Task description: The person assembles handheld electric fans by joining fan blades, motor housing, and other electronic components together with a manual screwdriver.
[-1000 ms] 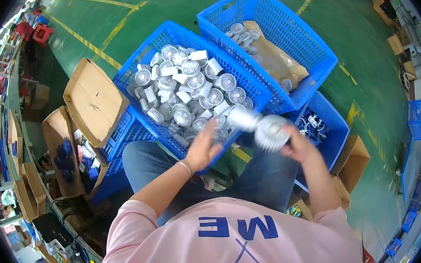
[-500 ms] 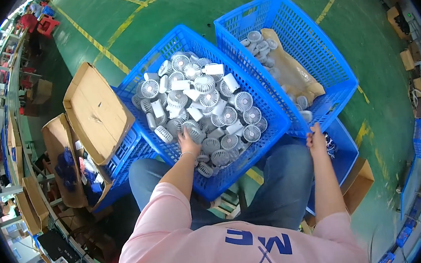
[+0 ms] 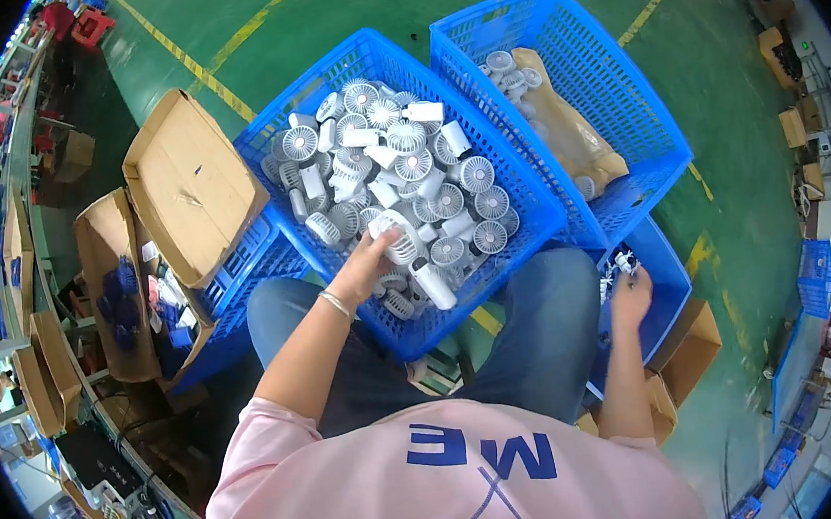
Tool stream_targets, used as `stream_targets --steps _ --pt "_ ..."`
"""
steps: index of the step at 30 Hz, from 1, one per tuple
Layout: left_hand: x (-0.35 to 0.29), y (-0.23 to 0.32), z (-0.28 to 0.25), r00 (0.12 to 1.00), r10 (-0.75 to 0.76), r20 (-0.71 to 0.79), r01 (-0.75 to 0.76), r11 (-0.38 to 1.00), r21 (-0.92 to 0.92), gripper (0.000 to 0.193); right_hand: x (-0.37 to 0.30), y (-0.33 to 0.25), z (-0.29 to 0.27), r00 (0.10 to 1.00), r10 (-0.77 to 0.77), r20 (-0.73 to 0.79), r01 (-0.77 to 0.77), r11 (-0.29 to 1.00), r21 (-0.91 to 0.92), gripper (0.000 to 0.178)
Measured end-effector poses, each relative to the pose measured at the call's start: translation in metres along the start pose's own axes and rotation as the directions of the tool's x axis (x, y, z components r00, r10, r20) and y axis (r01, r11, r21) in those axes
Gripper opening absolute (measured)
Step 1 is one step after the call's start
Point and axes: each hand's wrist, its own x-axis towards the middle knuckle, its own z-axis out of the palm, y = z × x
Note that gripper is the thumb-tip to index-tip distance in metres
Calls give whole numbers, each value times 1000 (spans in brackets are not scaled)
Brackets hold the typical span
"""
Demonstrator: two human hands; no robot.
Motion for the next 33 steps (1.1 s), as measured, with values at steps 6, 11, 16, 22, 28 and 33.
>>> stream_targets --steps 6,11,16,22,28,33 --pt "-53 -5 41 990 -37 139 36 999 12 57 -104 -228 -9 617 -590 521 10 668 744 74" --pt "-74 -49 41 932 350 -95 -335 931 147 64 -129 -264 -18 465 -527 711 -332 641 692 42" --pt "-145 -36 65 887 -12 462 160 946 -282 53 -143 -239 -23 638 -476 605 -625 139 768 27" --pt "-159 -53 60 893 -185 410 226 973 -55 37 -135 -240 -63 99 -994 46 793 107 600 19" --pt "-167 -51 61 793 -338 507 324 939 119 46 -137 -236 -65 -418 -871 258 706 -133 695 8" --pt "-171 -58 67 746 -406 528 355 913 201 45 -140 -234 -71 -503 -814 289 709 -198 677 10"
